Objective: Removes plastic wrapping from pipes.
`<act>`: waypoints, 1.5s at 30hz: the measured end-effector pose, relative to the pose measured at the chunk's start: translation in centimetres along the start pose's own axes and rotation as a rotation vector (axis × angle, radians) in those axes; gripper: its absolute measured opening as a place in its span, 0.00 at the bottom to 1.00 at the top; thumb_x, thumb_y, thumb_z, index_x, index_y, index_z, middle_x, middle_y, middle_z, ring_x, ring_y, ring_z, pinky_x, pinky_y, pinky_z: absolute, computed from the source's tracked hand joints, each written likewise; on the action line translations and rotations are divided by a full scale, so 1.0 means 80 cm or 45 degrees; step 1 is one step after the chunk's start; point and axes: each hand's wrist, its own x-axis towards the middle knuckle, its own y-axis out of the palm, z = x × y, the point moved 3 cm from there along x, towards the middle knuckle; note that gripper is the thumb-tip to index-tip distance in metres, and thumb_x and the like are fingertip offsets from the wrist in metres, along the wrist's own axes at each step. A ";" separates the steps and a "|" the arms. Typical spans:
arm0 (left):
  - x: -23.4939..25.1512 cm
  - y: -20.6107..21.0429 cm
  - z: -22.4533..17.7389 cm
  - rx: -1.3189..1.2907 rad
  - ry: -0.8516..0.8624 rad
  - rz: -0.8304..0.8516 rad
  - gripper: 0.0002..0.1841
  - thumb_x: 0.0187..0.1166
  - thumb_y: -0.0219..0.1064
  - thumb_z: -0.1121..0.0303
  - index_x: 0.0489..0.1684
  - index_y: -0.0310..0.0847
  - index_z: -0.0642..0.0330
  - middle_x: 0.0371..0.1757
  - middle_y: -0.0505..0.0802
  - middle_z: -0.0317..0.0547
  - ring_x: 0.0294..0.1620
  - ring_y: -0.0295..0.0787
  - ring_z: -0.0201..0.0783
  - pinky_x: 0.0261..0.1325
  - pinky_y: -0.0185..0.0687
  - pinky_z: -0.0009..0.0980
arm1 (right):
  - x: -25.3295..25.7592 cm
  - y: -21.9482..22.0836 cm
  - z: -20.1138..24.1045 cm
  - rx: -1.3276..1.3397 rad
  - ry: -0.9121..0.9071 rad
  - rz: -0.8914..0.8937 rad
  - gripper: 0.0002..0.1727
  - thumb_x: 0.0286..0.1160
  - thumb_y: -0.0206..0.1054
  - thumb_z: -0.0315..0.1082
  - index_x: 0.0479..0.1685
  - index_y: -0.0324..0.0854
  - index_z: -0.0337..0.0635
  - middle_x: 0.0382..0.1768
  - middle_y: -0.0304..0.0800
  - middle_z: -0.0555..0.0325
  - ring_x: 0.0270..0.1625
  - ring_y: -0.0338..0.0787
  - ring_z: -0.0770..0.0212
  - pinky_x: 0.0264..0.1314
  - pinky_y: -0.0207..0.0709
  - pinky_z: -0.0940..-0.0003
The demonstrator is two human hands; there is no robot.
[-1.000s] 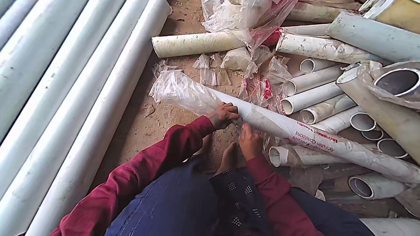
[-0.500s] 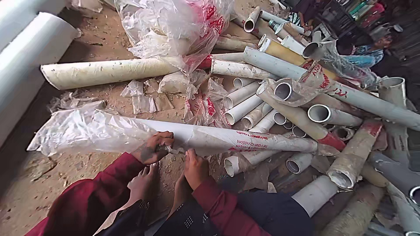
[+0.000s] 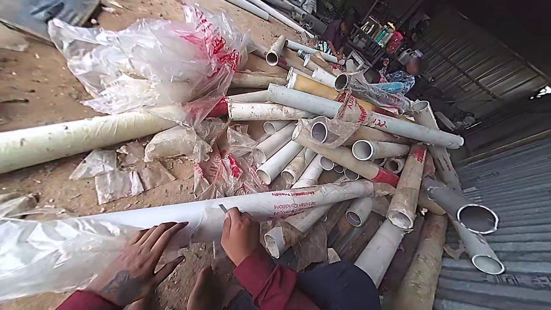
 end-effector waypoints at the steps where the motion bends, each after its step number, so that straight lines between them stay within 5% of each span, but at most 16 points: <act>1: -0.001 -0.001 -0.003 0.018 -0.006 0.002 0.43 0.67 0.60 0.38 0.70 0.78 0.71 0.57 0.91 0.70 0.50 0.92 0.68 0.51 0.82 0.64 | 0.014 0.002 -0.008 0.005 -0.067 -0.174 0.10 0.74 0.64 0.26 0.39 0.90 0.30 0.28 0.94 0.44 0.35 0.96 0.43 0.37 0.86 0.49; 3: 0.002 -0.010 -0.014 0.002 -0.041 0.092 0.49 0.60 0.68 0.38 0.79 0.73 0.70 0.67 0.88 0.70 0.56 0.91 0.70 0.54 0.82 0.67 | 0.038 0.019 -0.021 0.025 -0.136 -0.261 0.10 0.71 0.65 0.23 0.43 0.91 0.28 0.40 0.96 0.40 0.47 0.96 0.40 0.49 0.87 0.48; 5: 0.011 -0.030 -0.031 -0.099 -0.129 0.333 0.46 0.53 0.80 0.46 0.76 0.79 0.64 0.71 0.88 0.63 0.63 0.87 0.73 0.60 0.76 0.71 | 0.051 0.044 -0.029 0.058 -0.079 -0.094 0.13 0.76 0.63 0.23 0.51 0.90 0.27 0.51 0.95 0.35 0.58 0.93 0.36 0.63 0.84 0.45; 7: 0.025 -0.057 -0.048 -0.246 -0.244 0.616 0.40 0.55 0.87 0.54 0.72 0.84 0.63 0.72 0.88 0.62 0.75 0.75 0.79 0.72 0.66 0.74 | 0.050 0.068 -0.034 -0.031 -0.146 -0.188 0.13 0.70 0.65 0.25 0.46 0.92 0.28 0.46 0.96 0.39 0.51 0.95 0.39 0.56 0.86 0.46; 11: 0.035 -0.073 -0.059 -0.270 -0.384 0.794 0.48 0.60 0.82 0.40 0.74 0.79 0.72 0.65 0.91 0.70 0.82 0.67 0.81 0.85 0.30 0.80 | 0.052 0.076 -0.034 -0.125 -0.228 -0.323 0.11 0.67 0.66 0.27 0.39 0.92 0.31 0.39 0.97 0.44 0.43 0.97 0.44 0.47 0.88 0.50; 12: 0.040 -0.071 -0.060 -0.240 -0.416 0.765 0.50 0.64 0.79 0.39 0.79 0.74 0.73 0.64 0.91 0.70 0.80 0.72 0.79 0.86 0.30 0.79 | 0.054 0.073 -0.033 -0.125 -0.228 -0.284 0.11 0.69 0.65 0.27 0.40 0.92 0.31 0.39 0.97 0.43 0.44 0.97 0.44 0.48 0.88 0.50; 15: 0.046 -0.055 -0.062 0.040 -0.312 0.427 0.43 0.66 0.81 0.51 0.81 0.73 0.69 0.64 0.90 0.71 0.67 0.86 0.75 0.77 0.58 0.79 | 0.062 0.067 -0.027 -0.187 -0.253 -0.116 0.12 0.71 0.65 0.28 0.44 0.92 0.30 0.41 0.96 0.41 0.46 0.97 0.43 0.47 0.87 0.49; 17: 0.041 -0.044 -0.057 0.240 -0.204 0.290 0.46 0.54 0.86 0.62 0.82 0.74 0.62 0.80 0.78 0.71 0.76 0.75 0.80 0.74 0.56 0.83 | 0.069 0.063 -0.023 -0.239 -0.252 0.062 0.15 0.74 0.63 0.27 0.52 0.91 0.29 0.47 0.96 0.38 0.49 0.96 0.41 0.51 0.86 0.47; 19: 0.037 -0.043 -0.052 0.353 -0.242 0.331 0.51 0.40 0.92 0.72 0.79 0.77 0.64 0.84 0.71 0.75 0.81 0.63 0.87 0.76 0.50 0.84 | 0.078 0.059 -0.017 -0.279 -0.226 0.216 0.18 0.78 0.61 0.27 0.60 0.88 0.28 0.52 0.95 0.37 0.54 0.95 0.41 0.56 0.85 0.47; 21: 0.027 -0.039 -0.045 0.441 -0.322 0.401 0.47 0.46 0.88 0.79 0.80 0.77 0.64 0.82 0.74 0.77 0.83 0.60 0.88 0.80 0.47 0.82 | 0.089 0.056 -0.014 -0.301 -0.173 0.356 0.20 0.82 0.58 0.29 0.66 0.85 0.30 0.56 0.94 0.38 0.58 0.94 0.42 0.62 0.82 0.48; 25: 0.017 -0.026 -0.034 0.478 -0.336 0.317 0.36 0.61 0.65 0.95 0.77 0.78 0.69 0.73 0.84 0.75 0.74 0.78 0.81 0.76 0.56 0.82 | 0.097 0.057 -0.018 -0.235 -0.166 0.356 0.20 0.82 0.57 0.30 0.67 0.85 0.31 0.56 0.94 0.39 0.59 0.94 0.43 0.63 0.82 0.48; 32: 0.014 -0.037 -0.035 0.245 -0.435 0.449 0.31 0.67 0.63 0.94 0.75 0.79 0.70 0.77 0.81 0.74 0.77 0.74 0.82 0.72 0.59 0.84 | 0.096 0.060 -0.023 -0.201 -0.182 0.278 0.19 0.81 0.58 0.30 0.63 0.87 0.30 0.54 0.95 0.39 0.57 0.95 0.43 0.61 0.82 0.47; 39: 0.013 -0.048 -0.041 0.177 -0.469 0.587 0.28 0.71 0.64 0.89 0.75 0.80 0.70 0.78 0.80 0.72 0.78 0.73 0.82 0.71 0.61 0.83 | 0.091 0.058 -0.026 -0.153 -0.122 0.335 0.20 0.83 0.56 0.31 0.65 0.86 0.31 0.61 0.93 0.40 0.66 0.90 0.42 0.69 0.78 0.45; 45: 0.030 -0.068 -0.048 0.098 -0.568 0.912 0.23 0.80 0.68 0.74 0.74 0.80 0.71 0.82 0.76 0.71 0.85 0.65 0.79 0.78 0.55 0.79 | 0.091 0.056 -0.024 -0.181 -0.098 0.432 0.22 0.85 0.54 0.31 0.72 0.82 0.33 0.66 0.90 0.41 0.72 0.87 0.44 0.74 0.74 0.46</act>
